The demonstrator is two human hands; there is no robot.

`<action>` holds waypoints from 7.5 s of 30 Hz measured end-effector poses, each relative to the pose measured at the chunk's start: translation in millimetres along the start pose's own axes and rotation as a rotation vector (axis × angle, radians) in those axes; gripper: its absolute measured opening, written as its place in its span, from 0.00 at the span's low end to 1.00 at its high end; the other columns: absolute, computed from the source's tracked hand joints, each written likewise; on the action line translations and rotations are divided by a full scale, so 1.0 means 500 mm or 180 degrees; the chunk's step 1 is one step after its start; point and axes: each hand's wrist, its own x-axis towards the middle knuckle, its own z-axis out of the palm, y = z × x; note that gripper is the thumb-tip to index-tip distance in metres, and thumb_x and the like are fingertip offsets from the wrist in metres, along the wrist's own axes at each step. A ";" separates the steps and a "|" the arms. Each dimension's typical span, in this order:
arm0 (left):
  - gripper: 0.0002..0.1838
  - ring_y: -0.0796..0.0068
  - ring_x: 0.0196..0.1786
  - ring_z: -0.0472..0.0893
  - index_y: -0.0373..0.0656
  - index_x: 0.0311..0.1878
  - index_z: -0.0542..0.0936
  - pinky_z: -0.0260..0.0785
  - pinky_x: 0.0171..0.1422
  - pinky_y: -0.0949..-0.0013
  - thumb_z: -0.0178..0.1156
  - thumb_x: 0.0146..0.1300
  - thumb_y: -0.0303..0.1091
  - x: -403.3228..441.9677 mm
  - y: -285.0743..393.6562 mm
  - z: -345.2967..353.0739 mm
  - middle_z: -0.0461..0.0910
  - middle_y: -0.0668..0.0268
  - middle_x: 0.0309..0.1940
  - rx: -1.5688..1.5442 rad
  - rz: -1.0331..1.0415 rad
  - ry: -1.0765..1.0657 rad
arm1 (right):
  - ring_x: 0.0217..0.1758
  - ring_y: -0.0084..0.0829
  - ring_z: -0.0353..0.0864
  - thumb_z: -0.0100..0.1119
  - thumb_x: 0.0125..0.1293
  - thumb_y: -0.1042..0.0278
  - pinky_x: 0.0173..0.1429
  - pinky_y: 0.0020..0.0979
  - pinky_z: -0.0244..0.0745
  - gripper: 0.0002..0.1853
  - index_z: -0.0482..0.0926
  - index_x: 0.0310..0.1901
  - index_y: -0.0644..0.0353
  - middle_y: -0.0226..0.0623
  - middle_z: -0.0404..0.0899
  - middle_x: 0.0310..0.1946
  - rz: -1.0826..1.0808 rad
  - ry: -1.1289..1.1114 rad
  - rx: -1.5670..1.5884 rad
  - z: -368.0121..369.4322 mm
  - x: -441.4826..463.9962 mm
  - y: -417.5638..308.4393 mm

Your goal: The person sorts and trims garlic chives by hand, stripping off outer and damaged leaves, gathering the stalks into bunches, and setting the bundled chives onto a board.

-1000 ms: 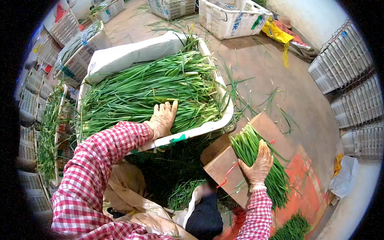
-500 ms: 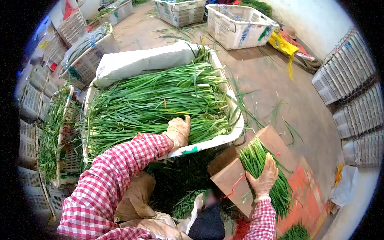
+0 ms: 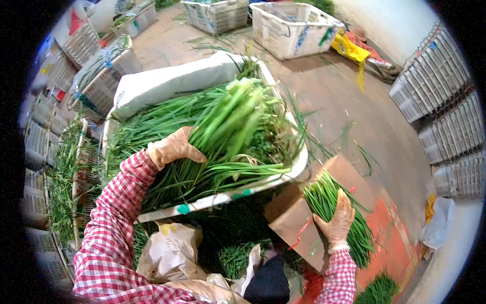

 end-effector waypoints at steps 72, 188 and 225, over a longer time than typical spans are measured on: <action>0.22 0.67 0.31 0.81 0.25 0.49 0.72 0.77 0.34 0.73 0.57 0.58 0.36 -0.585 -0.040 0.209 0.80 0.53 0.32 -0.4170 0.0200 -0.0365 | 0.63 0.34 0.70 0.56 0.65 0.51 0.63 0.32 0.66 0.36 0.57 0.68 0.64 0.48 0.63 0.64 -0.0461 -0.2950 0.5053 -0.294 -0.381 -0.593; 0.46 0.59 0.64 0.69 0.45 0.71 0.55 0.66 0.65 0.51 0.61 0.55 0.59 -0.952 -0.181 0.394 0.63 0.57 0.66 -0.4863 0.0466 0.1566 | 0.24 0.18 0.76 0.54 0.68 0.56 0.26 0.18 0.69 0.16 0.78 0.44 0.62 0.33 0.82 0.30 0.1563 -0.3232 0.4217 -0.170 -0.478 -0.371; 0.28 0.44 0.67 0.61 0.56 0.63 0.67 0.63 0.53 0.25 0.56 0.62 0.54 -0.906 -0.149 0.394 0.57 0.60 0.69 -0.5620 0.1052 0.0979 | 0.21 0.17 0.63 0.46 0.70 0.47 0.24 0.20 0.60 0.22 0.76 0.49 0.57 0.23 0.67 0.22 0.1824 0.1305 0.5553 -0.154 -0.226 -0.342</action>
